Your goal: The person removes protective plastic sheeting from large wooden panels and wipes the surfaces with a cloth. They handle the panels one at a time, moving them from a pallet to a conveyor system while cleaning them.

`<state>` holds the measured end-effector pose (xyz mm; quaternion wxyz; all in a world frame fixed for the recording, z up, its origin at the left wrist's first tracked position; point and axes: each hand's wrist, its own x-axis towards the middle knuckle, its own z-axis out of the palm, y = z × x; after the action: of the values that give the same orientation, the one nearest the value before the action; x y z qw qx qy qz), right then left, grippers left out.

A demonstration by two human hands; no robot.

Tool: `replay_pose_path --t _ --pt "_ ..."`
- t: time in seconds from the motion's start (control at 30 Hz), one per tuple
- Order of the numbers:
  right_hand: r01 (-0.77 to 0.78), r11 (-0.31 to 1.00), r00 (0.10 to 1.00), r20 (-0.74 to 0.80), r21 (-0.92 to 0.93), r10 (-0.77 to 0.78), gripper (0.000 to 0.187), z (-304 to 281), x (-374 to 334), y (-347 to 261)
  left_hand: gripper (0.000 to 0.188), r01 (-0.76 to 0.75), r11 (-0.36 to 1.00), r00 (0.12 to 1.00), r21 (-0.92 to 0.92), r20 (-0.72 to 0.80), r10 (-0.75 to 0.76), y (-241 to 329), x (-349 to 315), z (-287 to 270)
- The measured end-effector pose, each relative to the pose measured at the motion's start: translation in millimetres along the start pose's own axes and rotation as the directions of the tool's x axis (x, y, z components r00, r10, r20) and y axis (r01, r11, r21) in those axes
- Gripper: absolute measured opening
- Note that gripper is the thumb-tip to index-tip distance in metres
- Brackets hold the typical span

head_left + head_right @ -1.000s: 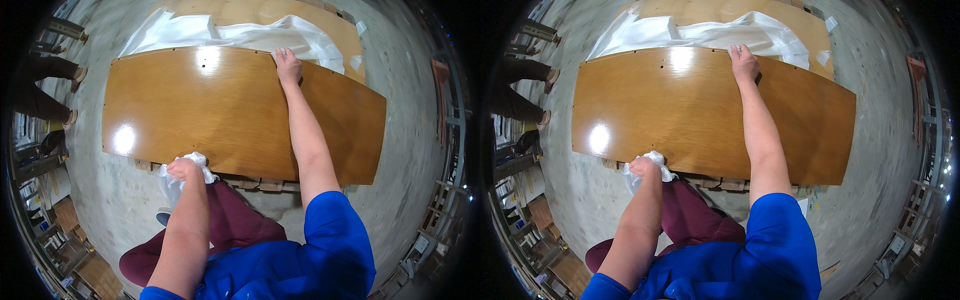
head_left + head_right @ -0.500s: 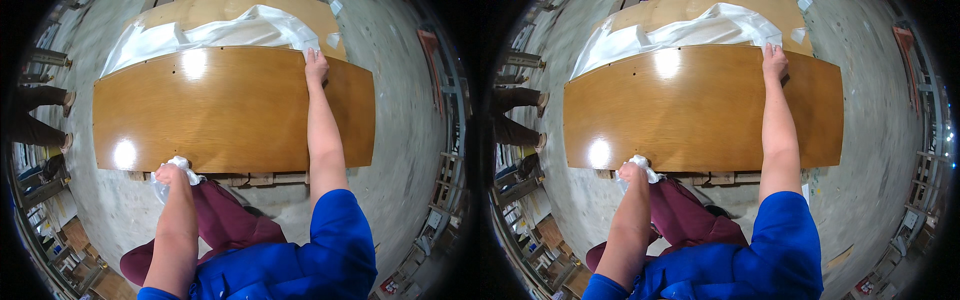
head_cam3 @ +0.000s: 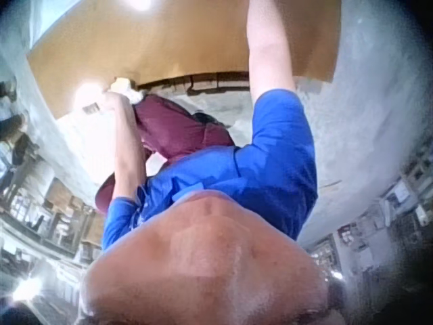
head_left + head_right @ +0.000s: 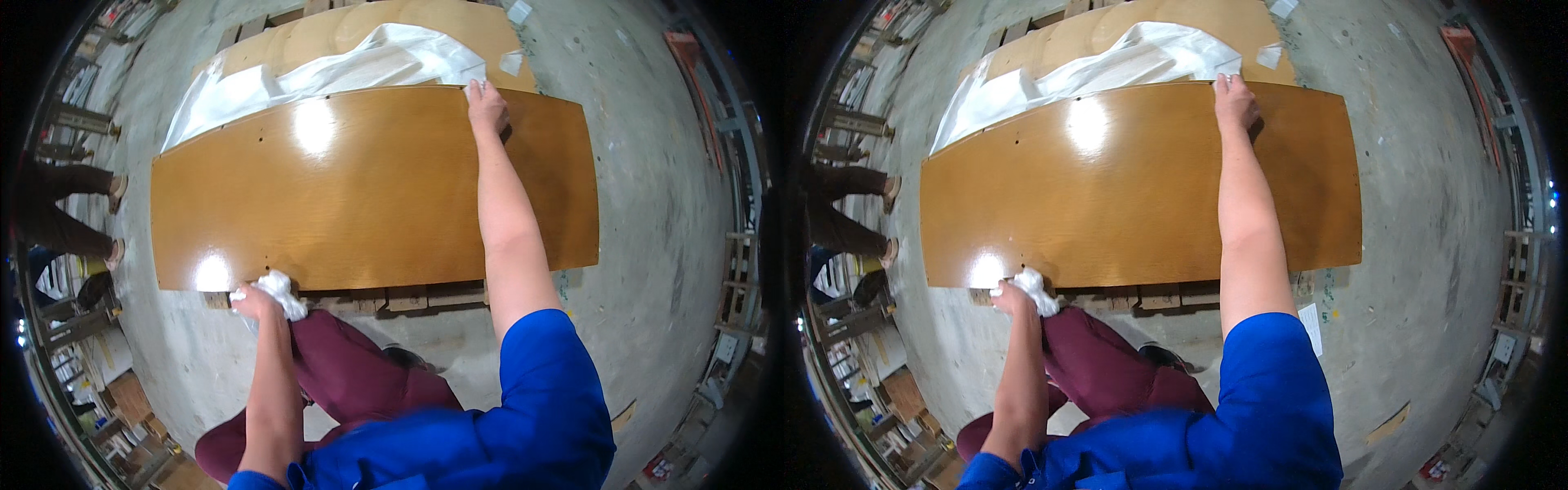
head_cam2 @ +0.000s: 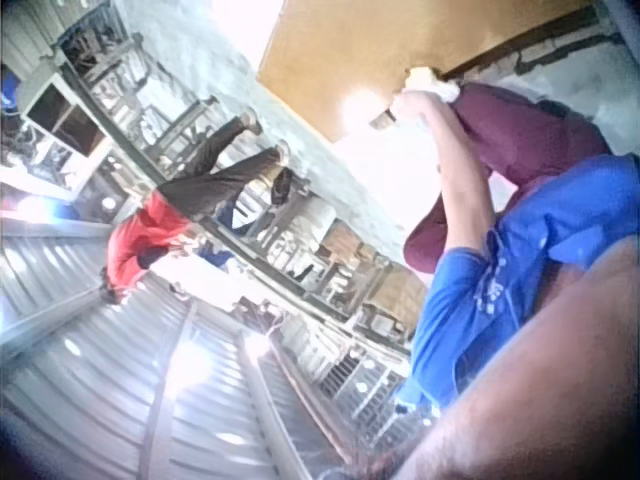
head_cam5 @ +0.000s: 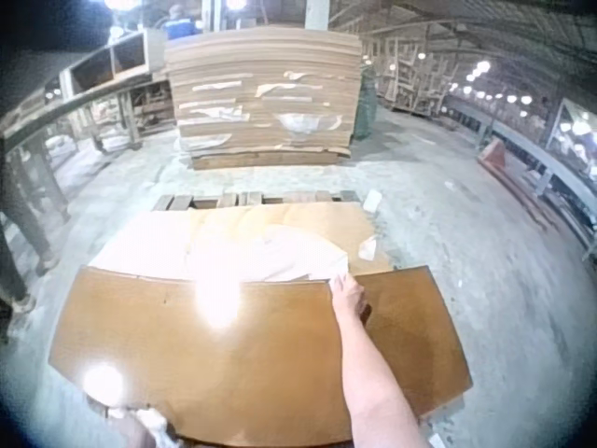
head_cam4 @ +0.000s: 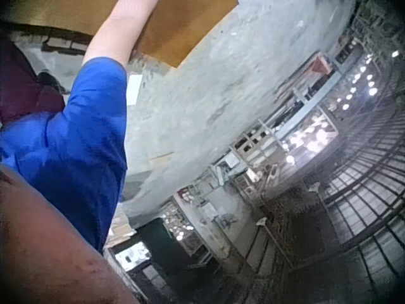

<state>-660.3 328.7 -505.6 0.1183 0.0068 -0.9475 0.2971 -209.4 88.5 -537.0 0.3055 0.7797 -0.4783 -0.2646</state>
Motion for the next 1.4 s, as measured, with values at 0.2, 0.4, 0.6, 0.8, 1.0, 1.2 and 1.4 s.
replay_pose_path --t 0.2,0.4,0.6,0.8,1.0,1.2,1.4 --pt "0.023 0.998 0.998 0.059 0.063 -0.027 0.039 -1 -7 5 0.031 -0.902 0.307 0.052 -0.303 0.631 0.774 50 -173 15" --pt "0.099 0.988 0.993 0.056 0.117 -0.106 0.039 -2 5 -3 0.024 -0.951 -0.083 -0.227 -0.299 0.487 0.843 54 -216 51" --pt "0.109 0.981 0.994 -0.032 0.158 -0.105 0.037 -4 8 8 0.022 -0.951 -0.078 -0.227 -0.299 0.507 0.831 52 -220 56" --pt "0.061 0.986 0.996 -0.07 0.153 -0.05 0.035 -19 28 48 0.024 -0.945 -0.093 -0.248 -0.312 0.506 0.826 53 -222 57" --pt "0.014 0.991 0.983 -0.184 0.137 0.012 0.035 -40 51 87 0.023 -0.942 -0.09 -0.247 -0.322 0.486 0.838 54 -221 57" --pt "-0.114 0.992 0.958 -0.26 0.055 0.125 0.041 -58 80 121 0.025 -0.94 -0.081 -0.252 -0.33 0.518 0.817 54 -220 58" --pt "-0.273 0.961 0.908 -0.321 0.037 0.27 0.042 -77 104 156 0.025 -0.942 -0.087 -0.256 -0.324 0.524 0.812 54 -220 59"
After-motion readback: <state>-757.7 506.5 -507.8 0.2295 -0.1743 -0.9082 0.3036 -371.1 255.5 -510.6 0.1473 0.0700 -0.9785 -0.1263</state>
